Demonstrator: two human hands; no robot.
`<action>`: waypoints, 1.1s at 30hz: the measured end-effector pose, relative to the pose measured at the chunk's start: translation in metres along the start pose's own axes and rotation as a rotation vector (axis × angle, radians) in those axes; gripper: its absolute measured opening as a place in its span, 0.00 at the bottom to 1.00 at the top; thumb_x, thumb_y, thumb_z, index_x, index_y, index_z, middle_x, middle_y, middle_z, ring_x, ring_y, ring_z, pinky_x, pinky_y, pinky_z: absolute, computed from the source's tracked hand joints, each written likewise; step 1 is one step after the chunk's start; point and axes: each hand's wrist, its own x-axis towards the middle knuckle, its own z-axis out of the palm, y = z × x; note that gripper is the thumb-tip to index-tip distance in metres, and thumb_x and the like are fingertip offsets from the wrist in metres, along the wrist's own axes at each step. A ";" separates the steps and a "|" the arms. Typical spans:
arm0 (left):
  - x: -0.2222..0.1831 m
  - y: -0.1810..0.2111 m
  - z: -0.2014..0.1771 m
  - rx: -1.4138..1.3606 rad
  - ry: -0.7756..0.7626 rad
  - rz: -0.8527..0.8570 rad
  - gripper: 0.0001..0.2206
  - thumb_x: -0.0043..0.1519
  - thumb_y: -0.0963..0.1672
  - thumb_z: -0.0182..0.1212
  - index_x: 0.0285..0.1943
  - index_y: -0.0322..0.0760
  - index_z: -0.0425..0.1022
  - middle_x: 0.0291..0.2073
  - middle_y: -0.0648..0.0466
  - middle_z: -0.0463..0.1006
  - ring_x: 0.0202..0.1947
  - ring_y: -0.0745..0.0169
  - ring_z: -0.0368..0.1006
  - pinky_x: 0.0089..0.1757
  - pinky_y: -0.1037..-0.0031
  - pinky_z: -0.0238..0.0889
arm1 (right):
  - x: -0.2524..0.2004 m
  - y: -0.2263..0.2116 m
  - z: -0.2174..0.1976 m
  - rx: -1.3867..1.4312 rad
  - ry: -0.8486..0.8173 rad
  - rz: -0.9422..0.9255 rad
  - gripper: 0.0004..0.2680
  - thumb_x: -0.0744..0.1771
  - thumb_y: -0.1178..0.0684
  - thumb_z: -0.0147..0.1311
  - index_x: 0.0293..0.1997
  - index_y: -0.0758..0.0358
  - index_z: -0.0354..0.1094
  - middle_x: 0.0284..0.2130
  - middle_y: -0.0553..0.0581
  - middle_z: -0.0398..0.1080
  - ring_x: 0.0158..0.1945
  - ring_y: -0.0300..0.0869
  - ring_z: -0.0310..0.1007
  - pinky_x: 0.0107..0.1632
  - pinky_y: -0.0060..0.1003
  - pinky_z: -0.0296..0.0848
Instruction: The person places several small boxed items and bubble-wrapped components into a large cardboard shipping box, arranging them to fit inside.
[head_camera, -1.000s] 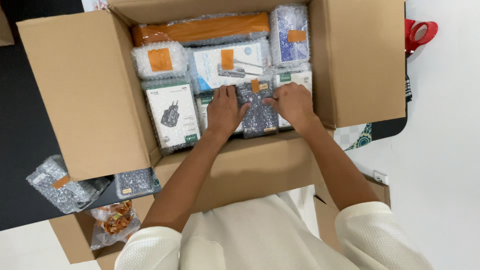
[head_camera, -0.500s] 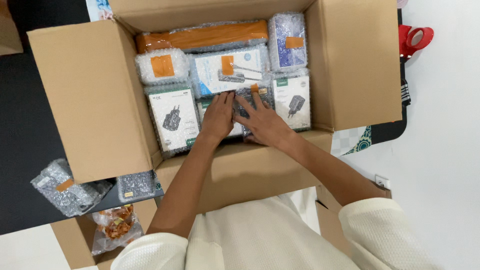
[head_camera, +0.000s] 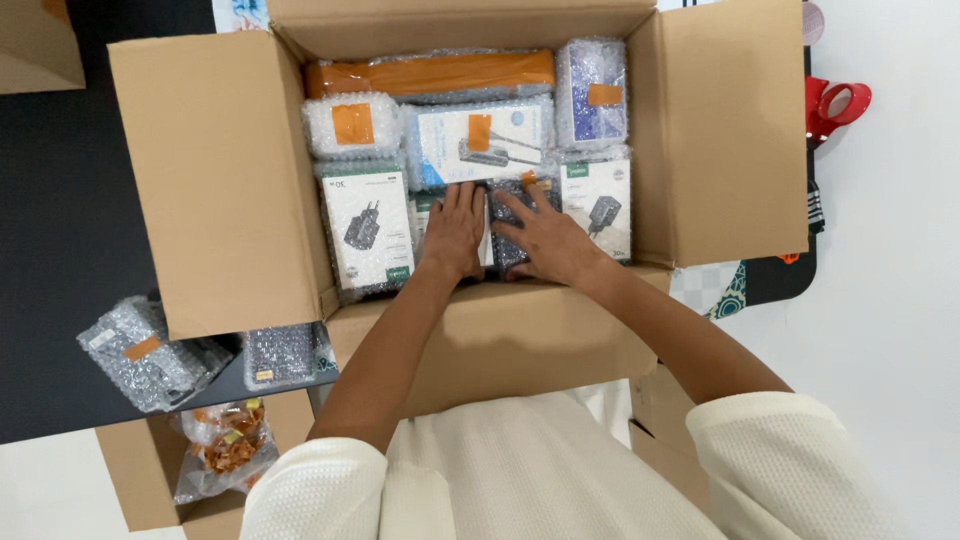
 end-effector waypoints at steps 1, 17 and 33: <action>0.000 -0.001 -0.002 0.002 0.005 -0.002 0.61 0.42 0.55 0.78 0.83 0.32 0.43 0.68 0.47 0.53 0.68 0.48 0.49 0.58 0.63 0.58 | 0.004 0.003 0.005 -0.004 0.004 0.001 0.28 0.63 0.40 0.67 0.70 0.52 0.64 0.73 0.60 0.45 0.71 0.71 0.50 0.50 0.53 0.86; 0.009 -0.007 0.012 -0.292 0.143 0.012 0.57 0.42 0.53 0.83 0.79 0.30 0.51 0.64 0.44 0.60 0.66 0.44 0.55 0.56 0.53 0.64 | -0.013 0.008 0.005 0.045 0.052 0.071 0.39 0.60 0.36 0.71 0.75 0.67 0.53 0.76 0.75 0.35 0.79 0.67 0.38 0.69 0.48 0.71; 0.102 -0.052 -0.056 -0.109 0.268 0.091 0.54 0.44 0.38 0.80 0.80 0.66 0.52 0.71 0.48 0.57 0.72 0.40 0.57 0.66 0.36 0.46 | -0.007 0.019 0.015 0.123 -0.027 0.007 0.38 0.63 0.41 0.69 0.77 0.70 0.48 0.73 0.82 0.36 0.77 0.74 0.38 0.66 0.50 0.74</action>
